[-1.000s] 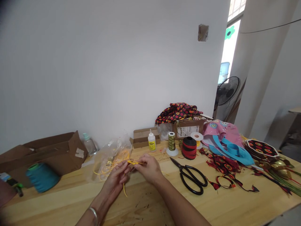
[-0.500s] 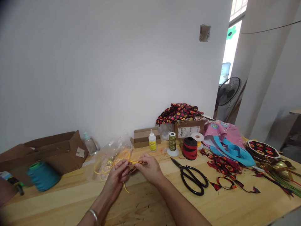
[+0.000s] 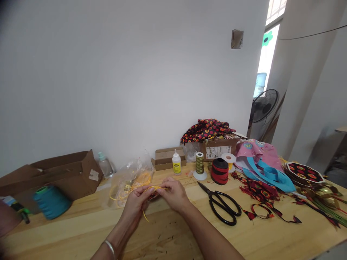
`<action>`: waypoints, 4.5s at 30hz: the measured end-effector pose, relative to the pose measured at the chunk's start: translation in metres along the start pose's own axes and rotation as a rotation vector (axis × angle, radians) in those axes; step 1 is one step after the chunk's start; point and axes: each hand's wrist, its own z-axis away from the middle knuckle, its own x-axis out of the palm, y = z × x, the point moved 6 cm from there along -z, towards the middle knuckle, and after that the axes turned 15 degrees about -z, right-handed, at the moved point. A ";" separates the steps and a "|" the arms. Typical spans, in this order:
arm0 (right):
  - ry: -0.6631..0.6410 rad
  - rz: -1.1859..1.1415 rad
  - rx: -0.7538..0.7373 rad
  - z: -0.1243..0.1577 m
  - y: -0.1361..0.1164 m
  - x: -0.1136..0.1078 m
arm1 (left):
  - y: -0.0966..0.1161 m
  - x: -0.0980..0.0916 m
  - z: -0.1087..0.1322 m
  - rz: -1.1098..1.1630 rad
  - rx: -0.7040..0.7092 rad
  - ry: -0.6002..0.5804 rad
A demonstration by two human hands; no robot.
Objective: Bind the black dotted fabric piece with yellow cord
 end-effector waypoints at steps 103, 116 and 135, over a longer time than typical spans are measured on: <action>0.145 -0.228 0.376 -0.001 0.020 -0.015 | -0.010 0.010 0.002 -0.529 0.138 -0.200; 0.262 -0.358 0.497 0.005 0.030 -0.017 | -0.010 0.018 0.005 -0.529 0.159 -0.247; 0.091 -1.106 0.820 0.013 0.023 0.005 | -0.013 -0.002 -0.006 -0.341 0.105 -0.037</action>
